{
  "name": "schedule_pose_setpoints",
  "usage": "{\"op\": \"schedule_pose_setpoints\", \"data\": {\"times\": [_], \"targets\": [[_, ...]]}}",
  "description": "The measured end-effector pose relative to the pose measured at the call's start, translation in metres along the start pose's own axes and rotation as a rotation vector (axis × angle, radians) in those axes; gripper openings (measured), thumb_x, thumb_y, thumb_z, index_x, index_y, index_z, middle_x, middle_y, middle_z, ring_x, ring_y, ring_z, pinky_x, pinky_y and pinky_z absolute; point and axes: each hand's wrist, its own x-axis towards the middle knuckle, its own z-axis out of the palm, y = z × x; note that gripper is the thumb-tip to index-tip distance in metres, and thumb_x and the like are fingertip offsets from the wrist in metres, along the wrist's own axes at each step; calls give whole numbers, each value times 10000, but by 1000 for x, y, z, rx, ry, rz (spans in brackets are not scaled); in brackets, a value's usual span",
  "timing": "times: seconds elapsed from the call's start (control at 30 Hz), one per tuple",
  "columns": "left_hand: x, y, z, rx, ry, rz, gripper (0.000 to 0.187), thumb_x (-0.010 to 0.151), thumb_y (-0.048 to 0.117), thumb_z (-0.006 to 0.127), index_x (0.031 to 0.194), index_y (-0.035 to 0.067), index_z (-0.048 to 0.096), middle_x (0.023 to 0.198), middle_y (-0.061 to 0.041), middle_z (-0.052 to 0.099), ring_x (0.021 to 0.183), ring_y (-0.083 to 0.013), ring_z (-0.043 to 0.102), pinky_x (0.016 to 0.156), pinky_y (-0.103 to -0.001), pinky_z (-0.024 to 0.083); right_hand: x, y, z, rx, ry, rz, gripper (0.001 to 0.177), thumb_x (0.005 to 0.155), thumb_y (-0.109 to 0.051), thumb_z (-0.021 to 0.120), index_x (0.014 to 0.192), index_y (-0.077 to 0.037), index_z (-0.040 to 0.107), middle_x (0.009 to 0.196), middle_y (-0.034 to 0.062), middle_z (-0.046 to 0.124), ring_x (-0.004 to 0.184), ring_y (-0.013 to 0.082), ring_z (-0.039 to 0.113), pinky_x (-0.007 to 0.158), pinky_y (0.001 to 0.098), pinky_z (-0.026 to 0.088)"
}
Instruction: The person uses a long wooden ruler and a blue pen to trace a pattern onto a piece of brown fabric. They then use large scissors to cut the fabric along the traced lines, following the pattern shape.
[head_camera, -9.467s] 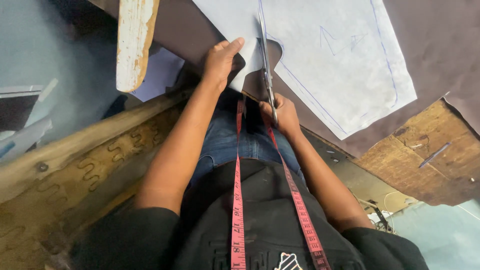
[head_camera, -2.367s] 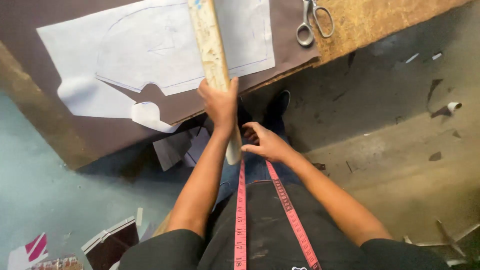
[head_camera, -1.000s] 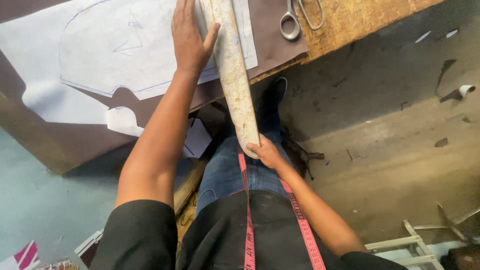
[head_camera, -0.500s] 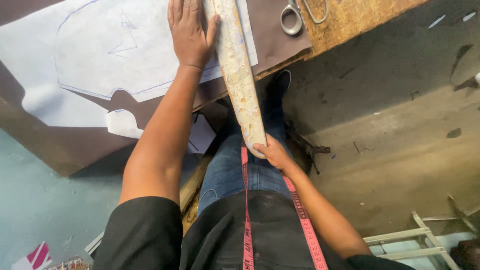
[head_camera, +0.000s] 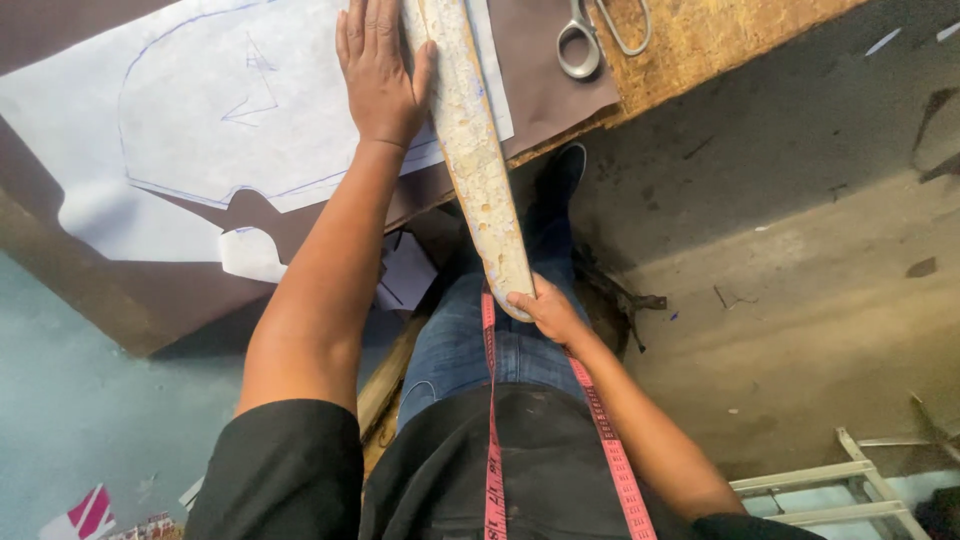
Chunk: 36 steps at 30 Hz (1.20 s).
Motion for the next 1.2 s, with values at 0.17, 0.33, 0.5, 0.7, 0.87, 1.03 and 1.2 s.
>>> {"op": "schedule_pose_setpoints", "data": {"times": [0.17,0.33,0.5,0.7,0.87,1.03,1.2], "targets": [[-1,-2,2,19,-8,5,616,1132,465,585,1612,102,456,1662,-96,507,1587,-326,347,1348,-546,193,0,5,2,44,-12,-37,562,938,-442,733,1406,-135,677,1287,-16,742,1150,113,644,998,311,496],[-1,-5,3,-7,25,-3,611,1115,498,624,1599,153,484,1653,-69,521,1577,-317,378,1349,-563,214,-8,-16,-2,22,-21,54,570,916,-463,723,1391,-152,681,1299,-15,745,1165,129,665,960,329,498],[-2,-8,8,11,34,8,620,1108,513,632,1568,113,517,1615,-94,552,1542,-339,402,1328,-563,230,-9,-14,-2,61,-18,40,570,916,-431,743,1402,-140,681,1310,-5,745,1174,129,665,982,324,507],[-2,-6,7,-4,39,1,598,1095,497,661,1544,121,539,1597,-94,564,1531,-353,402,1320,-574,231,-10,-15,-2,41,-23,30,565,926,-446,727,1395,-134,682,1307,2,755,1173,136,669,978,330,508],[0,-5,5,11,17,7,617,1103,505,651,1555,107,518,1610,-100,546,1535,-358,397,1319,-579,231,-9,-12,-2,51,-17,21,606,925,-490,717,1415,-138,670,1324,4,741,1190,145,663,985,335,501],[1,-3,4,-4,38,4,596,1087,502,663,1529,119,546,1583,-103,567,1526,-348,401,1317,-578,225,-2,6,0,44,-18,-18,551,937,-429,742,1385,-114,678,1287,17,738,1144,138,646,977,325,502],[0,-7,8,92,-46,23,625,1152,514,637,1618,136,461,1681,-100,429,1586,-358,303,1337,-607,187,-7,-13,-10,99,-71,-9,577,940,-445,735,1400,-105,655,1309,3,728,1173,117,638,1001,309,504]]}}
